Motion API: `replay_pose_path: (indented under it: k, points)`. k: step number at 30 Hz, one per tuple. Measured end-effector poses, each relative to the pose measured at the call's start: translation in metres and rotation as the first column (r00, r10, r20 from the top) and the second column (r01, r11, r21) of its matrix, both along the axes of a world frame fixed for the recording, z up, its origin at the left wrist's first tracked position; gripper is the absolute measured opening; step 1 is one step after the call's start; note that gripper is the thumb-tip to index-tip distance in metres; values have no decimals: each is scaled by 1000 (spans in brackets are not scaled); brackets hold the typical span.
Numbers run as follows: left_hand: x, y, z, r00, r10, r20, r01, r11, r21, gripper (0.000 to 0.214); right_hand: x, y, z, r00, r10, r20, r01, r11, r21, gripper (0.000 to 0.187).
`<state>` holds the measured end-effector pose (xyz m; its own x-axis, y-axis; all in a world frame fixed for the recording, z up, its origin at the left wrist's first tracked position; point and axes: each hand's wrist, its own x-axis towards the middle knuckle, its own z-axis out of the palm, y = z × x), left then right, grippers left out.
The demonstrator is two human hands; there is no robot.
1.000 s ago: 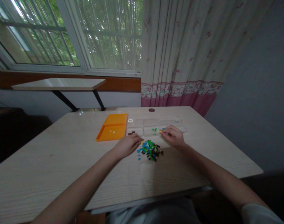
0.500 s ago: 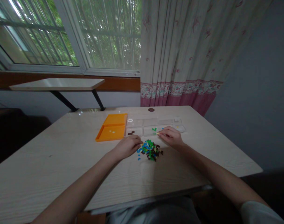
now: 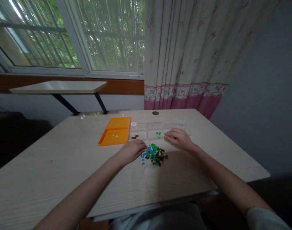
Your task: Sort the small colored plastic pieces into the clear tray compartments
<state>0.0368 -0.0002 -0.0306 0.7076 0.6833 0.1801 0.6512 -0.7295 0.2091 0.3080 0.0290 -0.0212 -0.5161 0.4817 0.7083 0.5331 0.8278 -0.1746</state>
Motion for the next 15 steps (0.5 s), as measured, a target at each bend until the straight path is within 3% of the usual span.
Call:
replay_pose_path:
  k: [3, 8, 11, 15]
  points:
    - [0, 0, 0, 1000, 4, 6, -4, 1000, 1, 27, 34, 18, 5, 976, -170, 133, 183, 978, -96, 18]
    - [1, -1, 4, 1000, 15, 23, -16, 1000, 25, 28, 96, 45, 5, 866, -456, 206, 488, 860, -149, 22]
    - [2, -3, 6, 998, 45, 44, -47, 998, 47, 30, 114, 53, 1, 824, -481, 299, 546, 816, -192, 22]
    - [3, -4, 8, 995, 77, 61, -80, 996, 46, 30, 118, 54, -4, 820, -413, 397, 536, 796, -280, 19]
